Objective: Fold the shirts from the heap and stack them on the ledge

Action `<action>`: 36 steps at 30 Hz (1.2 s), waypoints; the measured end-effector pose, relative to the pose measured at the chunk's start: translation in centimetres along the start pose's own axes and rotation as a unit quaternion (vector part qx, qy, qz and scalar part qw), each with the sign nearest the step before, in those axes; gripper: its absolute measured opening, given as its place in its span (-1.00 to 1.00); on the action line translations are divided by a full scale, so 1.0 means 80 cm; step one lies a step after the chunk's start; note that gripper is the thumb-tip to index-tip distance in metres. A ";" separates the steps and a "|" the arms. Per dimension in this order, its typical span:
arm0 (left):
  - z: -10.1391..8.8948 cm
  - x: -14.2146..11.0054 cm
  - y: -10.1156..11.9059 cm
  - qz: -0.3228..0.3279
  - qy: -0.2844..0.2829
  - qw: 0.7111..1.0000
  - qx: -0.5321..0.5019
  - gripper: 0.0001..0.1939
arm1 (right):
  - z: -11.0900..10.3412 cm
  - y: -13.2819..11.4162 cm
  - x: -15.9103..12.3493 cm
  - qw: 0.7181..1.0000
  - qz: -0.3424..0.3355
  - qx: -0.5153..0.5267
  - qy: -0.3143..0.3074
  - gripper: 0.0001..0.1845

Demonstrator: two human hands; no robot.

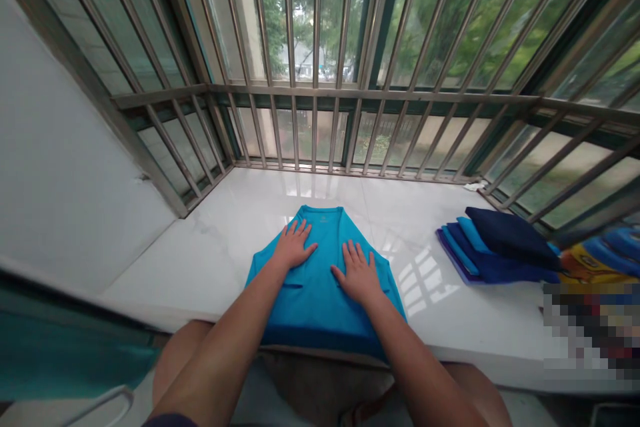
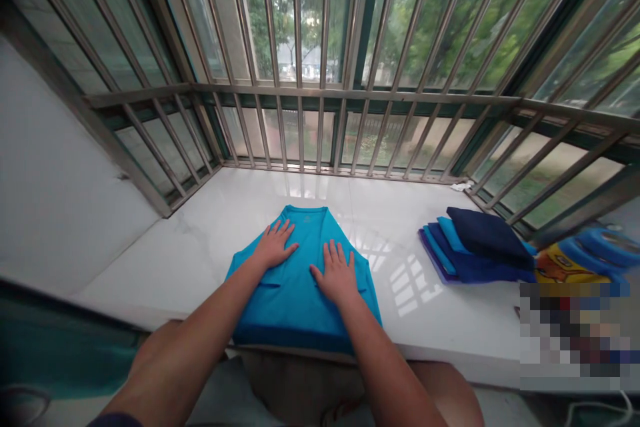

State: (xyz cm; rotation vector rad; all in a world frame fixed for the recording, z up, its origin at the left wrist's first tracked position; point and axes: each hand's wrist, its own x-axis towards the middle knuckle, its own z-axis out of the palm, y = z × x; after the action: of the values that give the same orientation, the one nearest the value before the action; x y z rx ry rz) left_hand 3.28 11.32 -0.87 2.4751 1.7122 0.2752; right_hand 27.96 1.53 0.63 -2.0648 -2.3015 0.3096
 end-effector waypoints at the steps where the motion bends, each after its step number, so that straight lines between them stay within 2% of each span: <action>1: 0.000 -0.004 0.002 0.003 -0.001 1.000 0.001 -0.17 | 0.000 0.000 -0.004 1.000 0.001 0.001 0.000 -0.04; 6: -0.004 -0.011 0.008 0.005 -0.017 1.000 -0.020 -0.17 | -0.002 0.000 -0.016 1.000 0.014 0.002 0.002 -0.05; 8: -0.009 -0.004 0.009 -0.019 -0.017 0.998 -0.059 -0.29 | -0.002 -0.001 -0.017 1.000 0.018 0.001 -0.003 -0.06; 11: -0.021 0.017 0.004 -0.068 -0.003 0.992 -0.106 -0.53 | -0.002 -0.004 -0.019 1.000 0.025 0.000 -0.014 -0.08; 15: -0.043 0.057 -0.018 -0.112 0.019 0.987 -0.116 -0.61 | -0.013 -0.006 -0.011 0.999 0.037 -0.005 -0.022 -0.21; 18: -0.058 0.091 -0.037 -0.143 0.016 0.983 -0.114 -0.63 | -0.046 -0.002 0.021 1.000 0.021 -0.017 0.011 -0.40; 23: -0.071 0.149 -0.053 -0.166 -0.025 0.981 -0.101 -0.61 | -0.106 0.018 0.130 0.997 0.046 -0.026 0.051 -0.56; 25: -0.071 0.169 -0.055 -0.164 -0.052 0.980 -0.102 -0.69 | -0.115 0.024 0.174 0.996 0.065 -0.027 0.054 -0.55; 28: -0.072 0.188 -0.055 -0.164 -0.101 0.974 -0.117 -0.82 | -0.113 0.028 0.222 0.996 0.079 -0.026 0.036 -0.54; 32: -0.083 0.189 -0.053 -0.166 -0.129 0.963 -0.167 -0.87 | -0.113 0.029 0.243 0.998 0.065 -0.008 0.007 -0.56; 34: -0.093 0.174 -0.051 -0.166 -0.118 0.959 -0.196 -0.85 | -0.121 0.030 0.233 0.999 0.047 0.006 0.020 -0.62; 36: -0.103 0.144 -0.045 -0.167 -0.100 0.955 -0.222 -0.82 | -0.131 0.032 0.209 0.998 0.031 0.016 0.043 -0.66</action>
State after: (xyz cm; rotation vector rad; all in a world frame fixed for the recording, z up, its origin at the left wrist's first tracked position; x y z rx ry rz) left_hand 2.18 23.35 7.37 1.8025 1.7185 0.3196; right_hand 30.19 19.58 8.66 -2.0950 -2.1724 0.2510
